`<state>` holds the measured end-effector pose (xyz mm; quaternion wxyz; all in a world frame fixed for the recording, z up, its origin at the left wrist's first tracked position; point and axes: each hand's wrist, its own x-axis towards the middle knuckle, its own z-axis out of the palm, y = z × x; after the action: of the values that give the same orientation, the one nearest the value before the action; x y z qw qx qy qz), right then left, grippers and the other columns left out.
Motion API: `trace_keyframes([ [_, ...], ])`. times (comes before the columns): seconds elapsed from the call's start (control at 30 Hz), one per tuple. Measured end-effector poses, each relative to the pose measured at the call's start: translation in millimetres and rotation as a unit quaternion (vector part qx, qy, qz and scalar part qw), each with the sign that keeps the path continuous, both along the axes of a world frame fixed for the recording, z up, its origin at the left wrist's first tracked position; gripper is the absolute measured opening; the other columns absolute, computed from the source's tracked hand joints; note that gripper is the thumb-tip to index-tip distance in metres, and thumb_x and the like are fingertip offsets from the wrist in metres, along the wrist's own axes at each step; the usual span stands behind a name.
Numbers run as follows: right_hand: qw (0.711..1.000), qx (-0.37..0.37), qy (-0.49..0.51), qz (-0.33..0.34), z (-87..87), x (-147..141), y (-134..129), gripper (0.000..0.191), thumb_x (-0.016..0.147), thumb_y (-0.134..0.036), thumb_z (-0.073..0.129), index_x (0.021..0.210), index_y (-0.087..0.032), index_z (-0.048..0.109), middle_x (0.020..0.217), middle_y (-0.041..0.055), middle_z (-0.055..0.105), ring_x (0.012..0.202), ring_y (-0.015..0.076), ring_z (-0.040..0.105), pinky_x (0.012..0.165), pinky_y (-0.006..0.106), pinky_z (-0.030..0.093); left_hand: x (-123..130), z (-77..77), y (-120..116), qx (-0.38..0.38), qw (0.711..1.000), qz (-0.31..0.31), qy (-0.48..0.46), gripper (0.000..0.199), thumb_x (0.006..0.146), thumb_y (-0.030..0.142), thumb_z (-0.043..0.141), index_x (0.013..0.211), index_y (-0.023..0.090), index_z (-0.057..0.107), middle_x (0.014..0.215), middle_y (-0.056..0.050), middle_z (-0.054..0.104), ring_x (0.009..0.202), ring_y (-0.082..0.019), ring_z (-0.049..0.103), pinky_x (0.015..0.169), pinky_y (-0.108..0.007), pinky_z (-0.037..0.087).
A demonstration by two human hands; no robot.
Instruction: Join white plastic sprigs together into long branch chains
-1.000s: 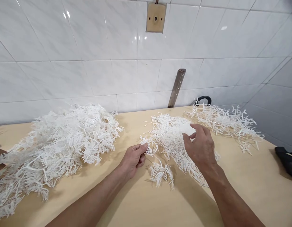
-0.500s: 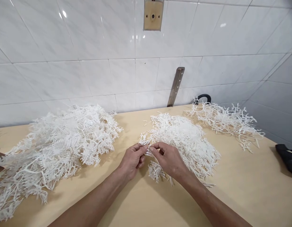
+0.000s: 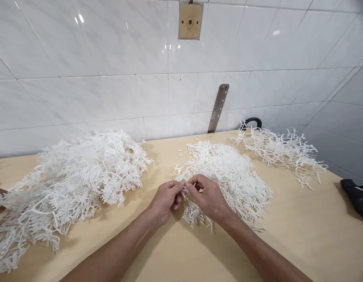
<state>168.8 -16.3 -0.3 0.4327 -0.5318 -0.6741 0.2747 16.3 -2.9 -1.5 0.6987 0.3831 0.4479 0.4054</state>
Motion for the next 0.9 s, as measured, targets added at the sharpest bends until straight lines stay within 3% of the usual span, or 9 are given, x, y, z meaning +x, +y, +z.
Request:
trace_keyframes([
  [0.17, 0.999, 0.028, -0.045, -0.002, -0.2, 1.4, 1.4, 0.020, 0.091, -0.031, 0.053, 0.080, -0.019, 0.065, 0.076, 0.0030, 0.066, 0.066, 0.0155, 0.058, 0.058, 0.028, 0.044, -1.7, 1.5, 1.9, -0.010, 1.000, -0.002, -0.021, 0.042, 0.062, 0.047, 0.083, 0.066, 0.016, 0.055, 0.045, 0.006, 0.043, 0.040, -0.004, 0.030, 0.041, -0.021, 0.019],
  [0.3, 0.999, 0.003, -0.048, 0.000, 1.3, 1.9, 1.2, 0.018, 0.090, -0.028, 0.052, 0.080, -0.019, 0.064, 0.073, 0.0022, 0.065, 0.065, 0.0157, 0.058, 0.058, 0.028, 0.044, -1.1, 0.5, 1.8, -0.009, 1.000, -0.007, -0.015, 0.042, 0.062, 0.047, 0.082, 0.064, 0.016, 0.055, 0.044, 0.006, 0.044, 0.040, -0.005, 0.031, 0.041, -0.021, 0.019],
  [0.6, 0.997, 0.032, -0.074, 0.014, 2.3, 3.2, 0.4, 0.016, 0.089, -0.024, 0.052, 0.082, -0.019, 0.064, 0.076, 0.0023, 0.065, 0.065, 0.0150, 0.057, 0.059, 0.028, 0.044, 0.4, 5.1, -1.8, -0.014, 0.998, 0.004, 0.065, 0.039, 0.068, 0.050, 0.076, 0.067, 0.017, 0.056, 0.045, 0.004, 0.048, 0.038, -0.007, 0.037, 0.040, -0.021, 0.025],
  [0.9, 0.990, 0.069, -0.121, 0.011, -7.8, 1.6, 1.1, 0.011, 0.087, -0.018, 0.053, 0.079, -0.020, 0.060, 0.077, 0.0016, 0.062, 0.069, 0.0153, 0.056, 0.063, 0.028, 0.042, 1.3, 6.1, -3.4, 0.067, 0.984, 0.056, 0.155, 0.037, 0.072, 0.042, 0.073, 0.053, 0.017, 0.053, 0.043, 0.005, 0.043, 0.037, -0.006, 0.032, 0.040, -0.022, 0.021],
])
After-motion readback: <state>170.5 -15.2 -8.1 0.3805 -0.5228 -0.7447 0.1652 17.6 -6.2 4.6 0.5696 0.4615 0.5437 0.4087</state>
